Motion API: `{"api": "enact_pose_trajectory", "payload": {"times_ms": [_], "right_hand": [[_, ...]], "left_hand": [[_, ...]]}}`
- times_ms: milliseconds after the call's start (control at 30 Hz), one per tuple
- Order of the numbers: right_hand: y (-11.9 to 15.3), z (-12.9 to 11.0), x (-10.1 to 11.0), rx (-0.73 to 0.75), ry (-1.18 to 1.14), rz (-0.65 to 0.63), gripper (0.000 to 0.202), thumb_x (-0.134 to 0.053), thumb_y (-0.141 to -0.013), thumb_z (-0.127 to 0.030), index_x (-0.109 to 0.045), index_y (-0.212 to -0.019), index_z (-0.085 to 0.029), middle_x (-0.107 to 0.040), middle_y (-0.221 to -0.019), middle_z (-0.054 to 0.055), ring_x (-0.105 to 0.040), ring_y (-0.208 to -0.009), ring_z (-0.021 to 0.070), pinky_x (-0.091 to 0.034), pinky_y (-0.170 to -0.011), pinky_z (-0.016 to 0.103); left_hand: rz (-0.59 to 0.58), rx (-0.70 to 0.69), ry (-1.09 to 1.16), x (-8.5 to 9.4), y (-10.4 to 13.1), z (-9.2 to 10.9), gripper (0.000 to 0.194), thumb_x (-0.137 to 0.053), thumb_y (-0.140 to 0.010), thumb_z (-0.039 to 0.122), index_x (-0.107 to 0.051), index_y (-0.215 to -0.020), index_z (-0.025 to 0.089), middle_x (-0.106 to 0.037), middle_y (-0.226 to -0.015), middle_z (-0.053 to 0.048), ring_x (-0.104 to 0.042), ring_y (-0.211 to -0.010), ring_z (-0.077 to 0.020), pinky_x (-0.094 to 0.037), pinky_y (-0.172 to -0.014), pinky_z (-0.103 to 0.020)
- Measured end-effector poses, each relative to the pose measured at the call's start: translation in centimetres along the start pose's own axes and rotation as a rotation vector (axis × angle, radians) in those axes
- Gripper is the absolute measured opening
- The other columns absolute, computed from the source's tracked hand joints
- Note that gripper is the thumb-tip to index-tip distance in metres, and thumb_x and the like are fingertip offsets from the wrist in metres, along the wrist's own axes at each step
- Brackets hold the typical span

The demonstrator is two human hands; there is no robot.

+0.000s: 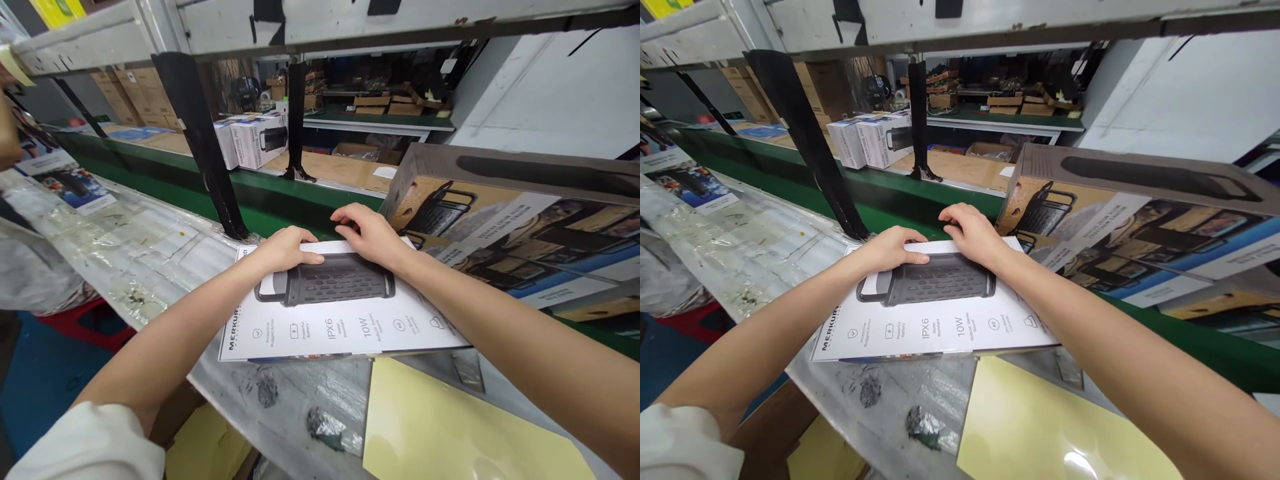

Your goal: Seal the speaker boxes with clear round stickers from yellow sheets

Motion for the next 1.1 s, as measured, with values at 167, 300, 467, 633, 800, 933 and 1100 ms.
{"api": "enact_pose_trajectory", "payload": {"times_ms": [167,300,467,633,800,933,1100], "right_hand": [[1.3,-2.3,-2.0,0.071,0.118,-0.263,0.036,-0.05,-0.102,-0.03,-0.055,-0.137,-0.02,-0.074,-0.115,0.012,-0.069,-0.106,0.0321,-0.054,-0.091,0.048],[0.1,-1.5,-2.2,-0.196,0.196,-0.392,0.046,-0.056,-0.102,-0.047,-0.053,-0.138,-0.017,-0.074,-0.092,0.012,-0.07,-0.099,0.0382,-0.049,-0.097,0.059],[5.9,-2.6,4.3,-0.077,0.319,-0.112,0.035,-0.061,-0.101,-0.046,-0.063,-0.119,-0.016,-0.068,-0.12,0.013,-0.056,-0.127,0.0417,-0.031,-0.11,0.071],[21.4,-9.0,8.5,0.027,0.328,0.213,0.008,-0.059,-0.103,-0.024,-0.066,-0.106,-0.022,-0.07,-0.102,0.008,-0.065,-0.097,0.024,-0.053,-0.086,0.041],[30.8,-10.9,2.5,-0.222,0.077,-0.006,0.014,-0.054,-0.106,-0.022,-0.067,-0.109,-0.019,-0.068,-0.098,0.01,-0.064,-0.088,0.0218,-0.056,-0.075,0.035],[31.8,-10.7,-0.6,-0.336,0.04,-0.047,0.019,-0.049,-0.104,-0.012,-0.067,-0.105,-0.018,-0.066,-0.097,0.01,-0.061,-0.086,0.0228,-0.053,-0.073,0.037],[31.4,-11.1,-0.9,-0.355,0.053,-0.073,0.024,-0.046,-0.101,-0.003,-0.062,-0.091,-0.017,-0.065,-0.09,0.007,-0.059,-0.082,0.0212,-0.048,-0.073,0.034]], "left_hand": [[0.008,0.024,0.027,-0.2,0.0,-0.3,0.043,-0.081,-0.077,0.043,-0.07,-0.111,0.02,-0.075,-0.111,-0.006,-0.068,-0.103,-0.0274,-0.051,-0.088,-0.036],[0.005,-0.052,0.059,-0.1,0.2,-0.4,0.067,-0.076,-0.08,0.046,-0.055,-0.138,0.021,-0.071,-0.124,-0.008,-0.066,-0.112,-0.0274,-0.049,-0.1,-0.04],[-0.154,-0.101,-0.074,-0.1,0.1,0.9,0.053,-0.06,-0.092,0.052,-0.059,-0.141,0.031,-0.06,-0.148,-0.002,-0.055,-0.134,-0.03,-0.036,-0.118,-0.041],[-0.144,0.008,-0.154,0.0,0.9,2.7,0.059,-0.057,-0.095,0.061,-0.059,-0.143,0.027,-0.069,-0.13,-0.004,-0.065,-0.108,-0.0294,-0.047,-0.106,-0.049],[-0.065,-0.076,-0.209,-0.5,1.6,3.4,0.071,-0.055,-0.093,0.071,-0.058,-0.142,0.019,-0.069,-0.12,0.001,-0.065,-0.102,-0.0252,-0.049,-0.103,-0.053],[-0.07,-0.111,-0.279,-0.6,1.2,3.2,0.074,-0.051,-0.095,0.07,-0.053,-0.146,0.016,-0.066,-0.129,0.002,-0.063,-0.114,-0.028,-0.045,-0.108,-0.055],[0.182,-0.418,-0.432,-1.2,7.0,7.6,0.063,-0.053,-0.101,0.05,-0.051,-0.147,0.007,-0.051,-0.152,-0.017,-0.046,-0.141,-0.0401,-0.034,-0.118,-0.062]]}}
Point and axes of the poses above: each hand's wrist, its own y-axis away from the middle knuckle, its own x-axis out of the back of the hand, z = x × y, the point moved 5 cm from there along -y, towards the middle knuckle
